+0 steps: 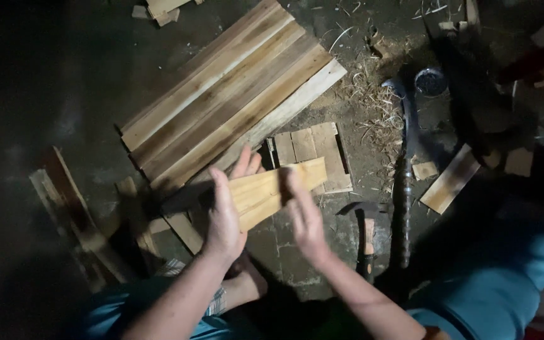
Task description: The person sits on the floor and sands a small wooden plank with a sanding block. They hold the plank in their left hand and rub the sanding block along its surface and edges. The person flips the plank to sand different sides and then places it on a stack of other planks.
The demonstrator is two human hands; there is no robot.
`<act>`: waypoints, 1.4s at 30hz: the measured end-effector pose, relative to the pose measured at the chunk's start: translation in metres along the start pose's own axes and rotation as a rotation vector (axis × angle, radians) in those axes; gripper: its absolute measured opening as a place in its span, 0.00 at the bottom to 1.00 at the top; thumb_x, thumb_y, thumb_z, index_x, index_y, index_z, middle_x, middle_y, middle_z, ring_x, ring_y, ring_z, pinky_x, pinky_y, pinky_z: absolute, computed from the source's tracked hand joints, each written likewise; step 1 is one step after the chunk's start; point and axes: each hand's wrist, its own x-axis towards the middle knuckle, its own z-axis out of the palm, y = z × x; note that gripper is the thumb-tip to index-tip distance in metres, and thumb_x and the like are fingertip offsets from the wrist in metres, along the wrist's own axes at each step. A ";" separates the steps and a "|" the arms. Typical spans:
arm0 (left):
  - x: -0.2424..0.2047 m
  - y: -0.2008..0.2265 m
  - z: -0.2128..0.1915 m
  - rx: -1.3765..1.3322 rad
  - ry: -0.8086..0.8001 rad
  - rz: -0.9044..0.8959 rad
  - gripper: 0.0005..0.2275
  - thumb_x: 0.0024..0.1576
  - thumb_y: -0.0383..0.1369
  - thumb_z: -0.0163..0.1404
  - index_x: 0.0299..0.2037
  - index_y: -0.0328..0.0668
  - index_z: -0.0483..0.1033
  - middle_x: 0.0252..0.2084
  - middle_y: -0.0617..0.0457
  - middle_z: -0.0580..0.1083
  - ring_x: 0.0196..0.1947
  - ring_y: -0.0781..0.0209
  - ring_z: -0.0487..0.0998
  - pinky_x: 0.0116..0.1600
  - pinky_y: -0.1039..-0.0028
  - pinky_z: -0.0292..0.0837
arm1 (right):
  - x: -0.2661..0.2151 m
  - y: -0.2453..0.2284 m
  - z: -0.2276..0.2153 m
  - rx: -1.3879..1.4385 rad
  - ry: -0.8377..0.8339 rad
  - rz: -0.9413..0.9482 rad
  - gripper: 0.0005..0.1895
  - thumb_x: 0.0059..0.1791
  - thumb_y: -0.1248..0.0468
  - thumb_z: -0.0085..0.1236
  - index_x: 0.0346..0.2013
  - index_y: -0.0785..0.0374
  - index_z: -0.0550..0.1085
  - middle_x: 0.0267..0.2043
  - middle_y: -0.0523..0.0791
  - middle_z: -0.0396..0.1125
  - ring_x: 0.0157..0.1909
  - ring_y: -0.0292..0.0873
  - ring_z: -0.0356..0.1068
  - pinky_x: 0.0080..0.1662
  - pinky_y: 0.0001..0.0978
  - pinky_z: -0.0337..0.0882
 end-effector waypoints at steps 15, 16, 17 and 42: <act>-0.028 -0.005 0.017 0.206 -0.086 0.131 0.28 0.68 0.46 0.25 0.78 0.49 0.43 0.79 0.41 0.47 0.75 0.44 0.54 0.75 0.52 0.51 | 0.000 -0.020 0.035 -0.054 -0.040 -0.468 0.22 0.55 0.62 0.44 0.64 0.66 0.68 0.69 0.57 0.60 0.73 0.65 0.54 0.72 0.61 0.48; -0.022 -0.012 0.002 0.207 -0.092 0.132 0.28 0.68 0.46 0.25 0.78 0.49 0.43 0.79 0.41 0.47 0.75 0.44 0.54 0.75 0.52 0.51 | 0.006 -0.001 0.029 -0.058 -0.036 -0.470 0.22 0.55 0.62 0.44 0.64 0.66 0.68 0.69 0.57 0.60 0.73 0.65 0.54 0.72 0.61 0.48; -0.015 -0.018 -0.014 0.267 -0.151 0.154 0.29 0.67 0.46 0.25 0.78 0.48 0.37 0.78 0.34 0.47 0.74 0.36 0.51 0.73 0.47 0.49 | 0.012 0.017 0.023 -0.059 0.004 -0.313 0.22 0.57 0.63 0.40 0.65 0.67 0.67 0.69 0.58 0.59 0.72 0.65 0.54 0.71 0.63 0.50; -0.013 -0.001 -0.056 0.965 -0.063 0.114 0.25 0.59 0.32 0.38 0.69 0.38 0.63 0.62 0.47 0.76 0.25 0.61 0.78 0.29 0.72 0.71 | 0.018 0.159 -0.027 -0.177 0.054 0.123 0.25 0.55 0.73 0.38 0.69 0.58 0.59 0.74 0.53 0.53 0.73 0.53 0.55 0.73 0.44 0.56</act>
